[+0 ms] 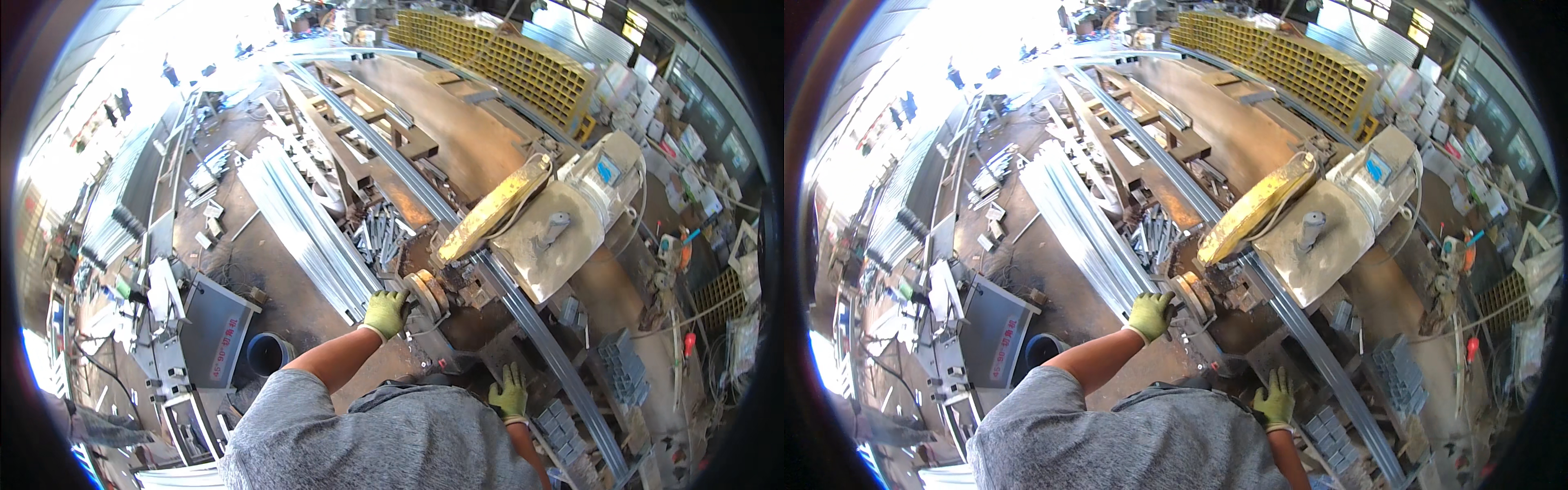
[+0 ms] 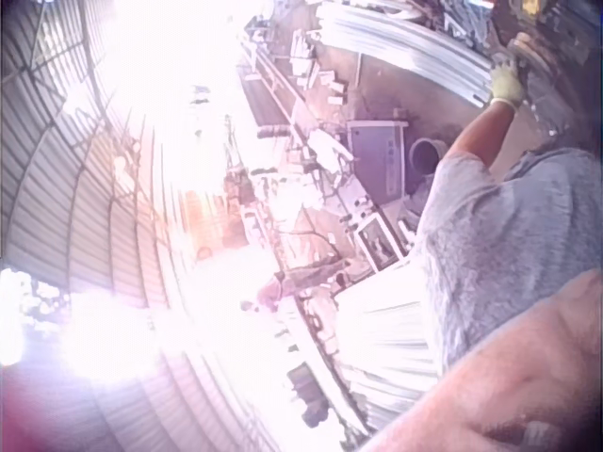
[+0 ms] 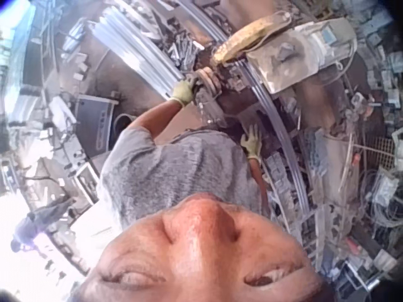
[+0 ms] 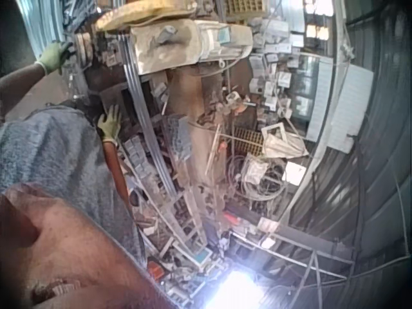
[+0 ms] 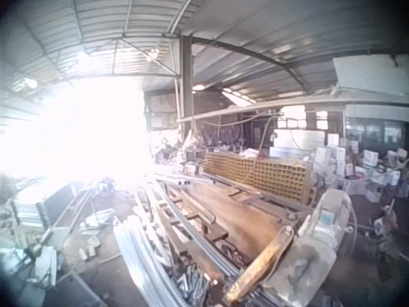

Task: The person repeatedly picks up long metal profiles, positions them in a chop saw, and cuts them to length. After each cut, the person removes the cut piece and places it with other finished pieces on the floor.

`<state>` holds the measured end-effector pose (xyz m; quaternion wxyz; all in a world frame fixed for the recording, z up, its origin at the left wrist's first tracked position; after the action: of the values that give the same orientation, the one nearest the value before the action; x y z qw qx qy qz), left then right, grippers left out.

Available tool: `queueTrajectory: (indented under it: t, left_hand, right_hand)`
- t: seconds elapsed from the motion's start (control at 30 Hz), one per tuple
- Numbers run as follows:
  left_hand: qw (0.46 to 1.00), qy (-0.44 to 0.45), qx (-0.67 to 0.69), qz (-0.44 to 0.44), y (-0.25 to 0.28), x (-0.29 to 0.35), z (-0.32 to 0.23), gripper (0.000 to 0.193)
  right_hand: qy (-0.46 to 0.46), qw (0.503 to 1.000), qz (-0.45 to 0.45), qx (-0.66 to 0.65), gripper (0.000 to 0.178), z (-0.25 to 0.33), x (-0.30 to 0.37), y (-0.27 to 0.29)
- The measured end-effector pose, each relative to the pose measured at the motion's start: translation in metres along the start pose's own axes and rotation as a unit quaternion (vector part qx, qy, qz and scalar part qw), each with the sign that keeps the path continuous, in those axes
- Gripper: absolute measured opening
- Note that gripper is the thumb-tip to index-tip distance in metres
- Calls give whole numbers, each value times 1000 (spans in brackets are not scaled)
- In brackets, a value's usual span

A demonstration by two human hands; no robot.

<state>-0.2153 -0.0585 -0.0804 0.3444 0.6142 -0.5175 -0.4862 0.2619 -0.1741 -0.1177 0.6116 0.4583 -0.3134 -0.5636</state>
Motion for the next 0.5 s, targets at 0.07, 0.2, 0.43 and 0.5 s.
queueTrajectory:
  t: [0.07, 0.2, 0.43, 0.5]
  left_hand:
    - [999, 37, -15, 7, 1, 3, -10, 46]
    - [995, 89, -10, -48, -1, 8, -26, 42]
    - [990, 70, -4, -125, -11, 13, -26, 35]
    - [986, 64, 10, -151, -11, 13, -26, 32]
  right_hand:
    - [-23, 999, 24, -11, 74, -6, 0, 1]
    - [10, 1000, 1, 3, 69, -11, 1, 5]
    - [44, 999, -18, -15, 69, -23, 0, 1]
    - [66, 997, -26, -11, 69, -25, 0, 4]
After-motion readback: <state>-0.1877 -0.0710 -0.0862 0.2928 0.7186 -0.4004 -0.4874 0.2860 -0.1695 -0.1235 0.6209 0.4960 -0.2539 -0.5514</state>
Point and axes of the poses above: each hand's wrist, its own x-axis away from the middle knuckle, its own y-axis out of the back of the hand, z = x × y, the point moved 3 cm from there along -x, towards the middle knuckle, and after that the axes turned 4 degrees about -z, right-handed, at the moved point
